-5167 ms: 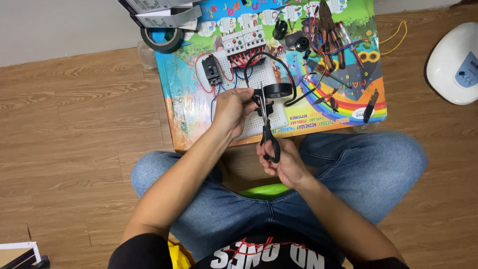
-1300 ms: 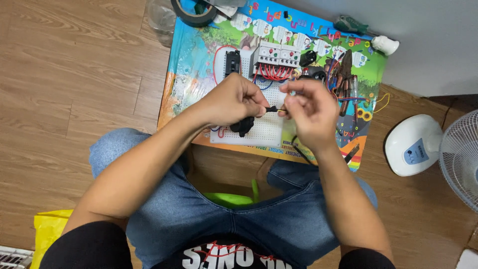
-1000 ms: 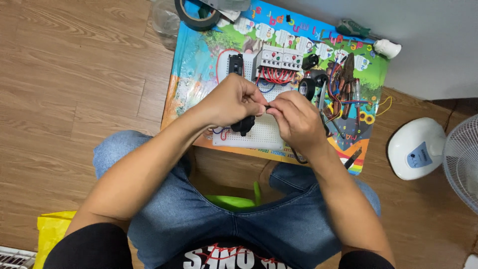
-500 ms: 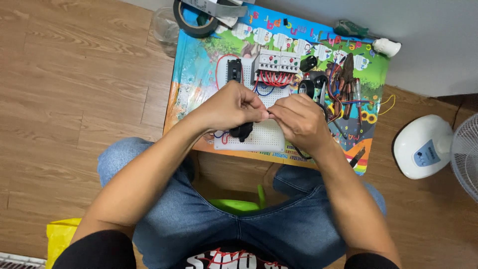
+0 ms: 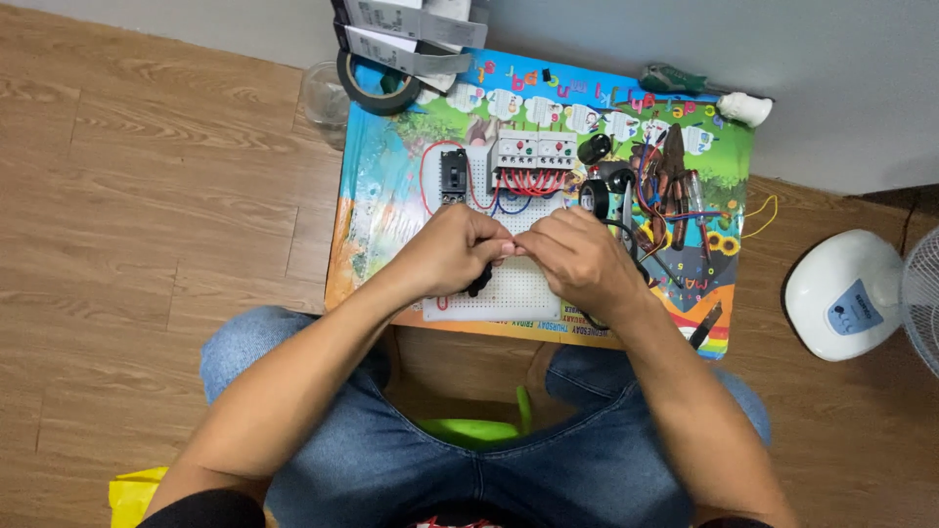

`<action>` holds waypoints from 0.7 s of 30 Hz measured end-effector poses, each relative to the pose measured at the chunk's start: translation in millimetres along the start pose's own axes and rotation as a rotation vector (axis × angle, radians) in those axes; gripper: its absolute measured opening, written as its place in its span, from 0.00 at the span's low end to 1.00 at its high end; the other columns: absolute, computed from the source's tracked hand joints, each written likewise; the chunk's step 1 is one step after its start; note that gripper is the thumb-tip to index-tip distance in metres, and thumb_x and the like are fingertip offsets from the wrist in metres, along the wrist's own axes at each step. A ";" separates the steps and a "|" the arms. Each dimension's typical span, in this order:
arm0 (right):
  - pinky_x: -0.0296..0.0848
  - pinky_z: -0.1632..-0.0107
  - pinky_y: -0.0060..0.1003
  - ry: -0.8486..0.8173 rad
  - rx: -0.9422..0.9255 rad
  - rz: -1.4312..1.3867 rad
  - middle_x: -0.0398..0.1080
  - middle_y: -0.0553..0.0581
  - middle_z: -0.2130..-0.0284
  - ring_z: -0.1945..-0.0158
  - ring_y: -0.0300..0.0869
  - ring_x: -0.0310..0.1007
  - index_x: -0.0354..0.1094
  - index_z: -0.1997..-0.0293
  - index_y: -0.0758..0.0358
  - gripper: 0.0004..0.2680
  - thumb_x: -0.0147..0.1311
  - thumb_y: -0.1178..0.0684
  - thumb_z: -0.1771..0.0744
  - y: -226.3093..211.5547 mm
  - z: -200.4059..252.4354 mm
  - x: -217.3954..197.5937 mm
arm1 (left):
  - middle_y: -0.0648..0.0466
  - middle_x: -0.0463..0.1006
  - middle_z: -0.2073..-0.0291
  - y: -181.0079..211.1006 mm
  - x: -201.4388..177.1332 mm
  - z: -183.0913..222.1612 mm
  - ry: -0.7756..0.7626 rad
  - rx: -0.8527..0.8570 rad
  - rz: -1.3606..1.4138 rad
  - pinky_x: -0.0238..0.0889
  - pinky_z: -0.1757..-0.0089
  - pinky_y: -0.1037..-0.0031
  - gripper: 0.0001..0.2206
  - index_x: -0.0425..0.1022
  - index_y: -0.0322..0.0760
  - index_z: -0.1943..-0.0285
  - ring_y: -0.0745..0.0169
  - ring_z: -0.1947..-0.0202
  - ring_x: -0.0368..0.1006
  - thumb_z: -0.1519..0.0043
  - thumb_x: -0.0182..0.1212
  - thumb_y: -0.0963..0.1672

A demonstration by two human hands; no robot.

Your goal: The person is preparing and wiring auxiliary connectors by stripping wires, wrapping them with electrical tape, and inserting them into a connector block.

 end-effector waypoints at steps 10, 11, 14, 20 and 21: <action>0.71 0.61 0.37 -0.015 0.049 -0.160 0.74 0.58 0.71 0.66 0.45 0.75 0.75 0.62 0.64 0.04 0.55 0.58 0.31 4.6 3.3 -0.2 | 0.48 0.83 0.77 -5.1 -0.1 -3.9 -0.013 -0.022 0.180 0.68 0.64 0.73 0.03 0.84 0.33 0.64 0.64 0.71 0.72 0.41 0.66 0.39; 0.70 0.61 0.35 -0.033 0.051 -0.136 0.74 0.56 0.73 0.67 0.43 0.74 0.76 0.62 0.62 0.04 0.55 0.58 0.30 5.1 5.5 3.3 | 0.50 0.82 0.78 -5.0 0.6 -2.5 -0.012 -0.058 0.171 0.67 0.65 0.74 0.03 0.85 0.33 0.65 0.64 0.72 0.71 0.41 0.67 0.39; 0.69 0.61 0.34 -0.052 0.056 -0.120 0.74 0.53 0.74 0.68 0.41 0.73 0.76 0.63 0.61 0.05 0.54 0.57 0.30 4.6 7.9 5.8 | 0.51 0.82 0.79 -9.6 3.7 -1.7 -0.013 -0.108 0.161 0.67 0.66 0.75 0.03 0.86 0.34 0.65 0.65 0.74 0.72 0.42 0.68 0.40; 0.70 0.61 0.34 -0.125 0.100 -0.151 0.76 0.54 0.74 0.68 0.41 0.75 0.77 0.63 0.62 0.04 0.56 0.57 0.31 -2.1 1.0 -5.0 | 0.49 0.82 0.78 -23.5 8.0 -5.0 -0.011 -0.144 0.248 0.67 0.66 0.77 0.03 0.85 0.31 0.64 0.67 0.73 0.72 0.45 0.71 0.39; 0.69 0.61 0.33 -0.145 0.113 -0.143 0.76 0.53 0.74 0.68 0.40 0.75 0.77 0.63 0.61 0.04 0.57 0.57 0.31 -0.5 4.7 -1.9 | 0.49 0.82 0.79 -25.2 10.2 -6.6 -0.022 -0.151 0.259 0.67 0.66 0.77 0.04 0.85 0.30 0.64 0.66 0.74 0.73 0.45 0.72 0.38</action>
Point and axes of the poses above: each hand's wrist, its own z-axis away from the middle knuckle, its own x-axis out of the palm, y = z × x, the point moved 3 cm from there along -z, towards the middle knuckle
